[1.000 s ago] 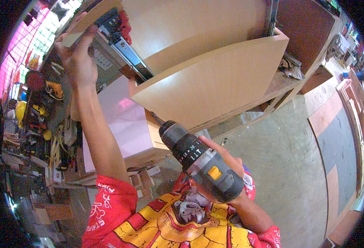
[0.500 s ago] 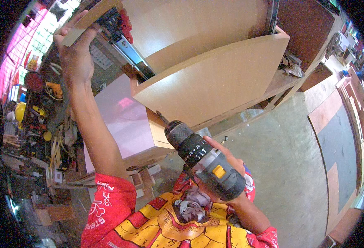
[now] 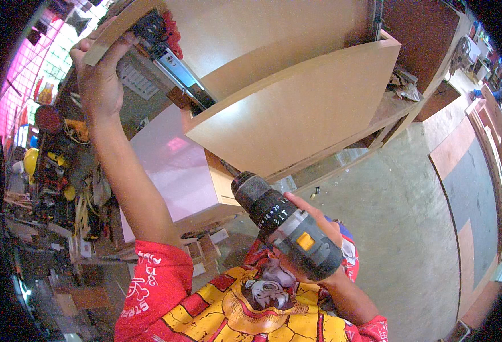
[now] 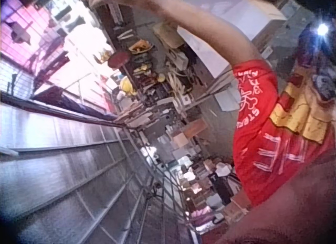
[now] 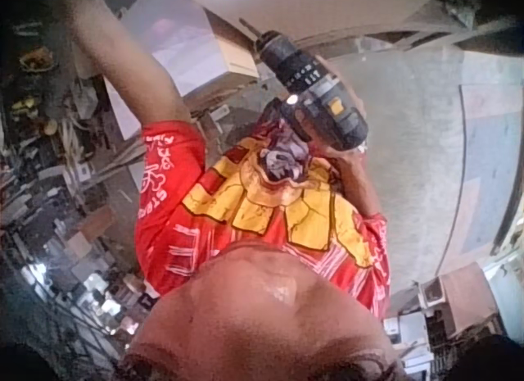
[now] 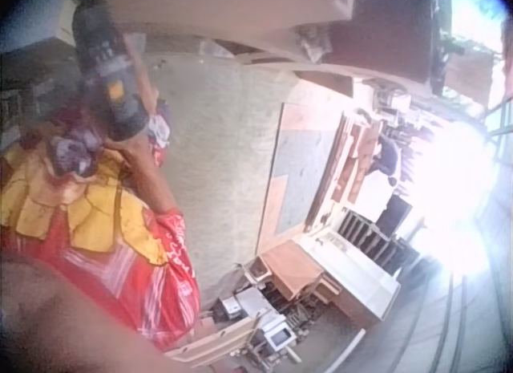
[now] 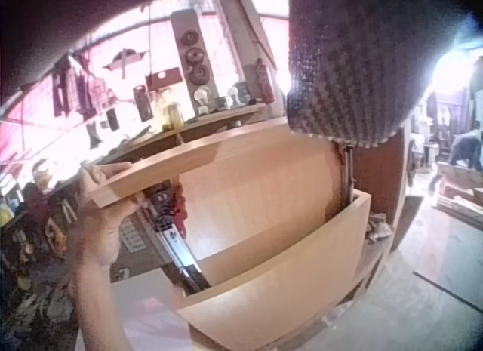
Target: The person uses a cordless drill to drive screws into a wooden drawer unit, securing a curved wooden panel to the frame. They repeatedly position the panel, align it, and fasten it with screws while working in a cluttered workshop.
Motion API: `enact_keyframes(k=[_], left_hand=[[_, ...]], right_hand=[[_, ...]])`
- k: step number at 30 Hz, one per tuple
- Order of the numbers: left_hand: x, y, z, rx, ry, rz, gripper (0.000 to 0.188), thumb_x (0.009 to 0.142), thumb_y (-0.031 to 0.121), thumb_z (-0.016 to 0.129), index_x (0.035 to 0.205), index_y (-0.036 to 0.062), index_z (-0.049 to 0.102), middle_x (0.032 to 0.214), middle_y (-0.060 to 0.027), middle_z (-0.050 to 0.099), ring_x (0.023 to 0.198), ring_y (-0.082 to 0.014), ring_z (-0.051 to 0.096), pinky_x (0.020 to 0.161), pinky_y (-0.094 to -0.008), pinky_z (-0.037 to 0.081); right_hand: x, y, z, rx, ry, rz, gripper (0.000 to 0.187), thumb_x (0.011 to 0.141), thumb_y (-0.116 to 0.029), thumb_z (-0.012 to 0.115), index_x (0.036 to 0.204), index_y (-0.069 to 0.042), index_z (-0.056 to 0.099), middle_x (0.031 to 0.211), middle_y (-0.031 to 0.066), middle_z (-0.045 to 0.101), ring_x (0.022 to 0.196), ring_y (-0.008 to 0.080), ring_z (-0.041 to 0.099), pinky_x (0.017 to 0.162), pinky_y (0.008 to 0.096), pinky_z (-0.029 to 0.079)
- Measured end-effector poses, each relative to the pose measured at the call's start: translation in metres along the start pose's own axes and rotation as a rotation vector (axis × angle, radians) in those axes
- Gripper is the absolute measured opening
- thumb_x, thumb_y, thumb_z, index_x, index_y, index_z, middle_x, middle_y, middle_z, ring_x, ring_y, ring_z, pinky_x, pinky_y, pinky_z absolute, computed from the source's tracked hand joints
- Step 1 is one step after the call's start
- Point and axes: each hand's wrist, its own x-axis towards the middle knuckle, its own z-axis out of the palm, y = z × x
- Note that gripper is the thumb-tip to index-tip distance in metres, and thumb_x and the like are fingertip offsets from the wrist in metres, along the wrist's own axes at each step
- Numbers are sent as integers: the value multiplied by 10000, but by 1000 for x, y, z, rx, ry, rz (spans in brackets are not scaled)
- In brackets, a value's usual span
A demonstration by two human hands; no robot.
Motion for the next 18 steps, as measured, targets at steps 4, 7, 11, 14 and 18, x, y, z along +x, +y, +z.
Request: enact_keyframes(k=[4, 7, 11, 14, 18], left_hand=[[2, 2, 1, 30, -12, 0, 640, 816, 4, 867, 1162, 52, 331, 1336, -197, 615, 1256, -224, 594, 1144, -369, 442], [1, 3, 2, 19, -4, -1, 644, 815, 6, 871, 1160, 49, 329, 1331, -202, 606, 1256, -229, 593, 1125, -364, 475], [1, 3, 4, 22, -6, 8, 655, 809, 14, 883, 1155, 44, 328, 1319, -201, 594, 1242, -229, 601, 1097, -353, 516], [-4, 10, 10, 59, -27, -26, 669, 810, 87, 895, 1234, 11, 384, 1331, -152, 547, 1262, -212, 561, 1135, -352, 441], [-7, 15, 9, 232, -62, -36, 667, 809, 156, 915, 1244, -29, 444, 1295, -127, 548, 1228, -205, 557, 1140, -350, 399]], right_hand=[[-5, 0, 5, 175, 5, 118, 892, 671, -287, 883, 1492, -126, 573, 1064, 35, 784, 936, 216, 756, 850, 341, 571], [-6, 0, 6, 192, -7, 140, 884, 682, -280, 883, 1492, -113, 569, 1047, 39, 783, 920, 211, 760, 849, 335, 585], [-5, -1, 4, 55, -4, 30, 816, 737, -220, 843, 1463, 7, 547, 980, 59, 781, 890, 190, 758, 868, 336, 586], [6, -12, 1, 114, -12, 28, 776, 748, -192, 836, 1435, 44, 563, 996, 82, 778, 889, 187, 755, 881, 338, 584], [9, -17, 1, 227, -17, 62, 777, 728, -204, 858, 1425, 10, 590, 1069, 96, 773, 918, 196, 753, 882, 332, 583]])
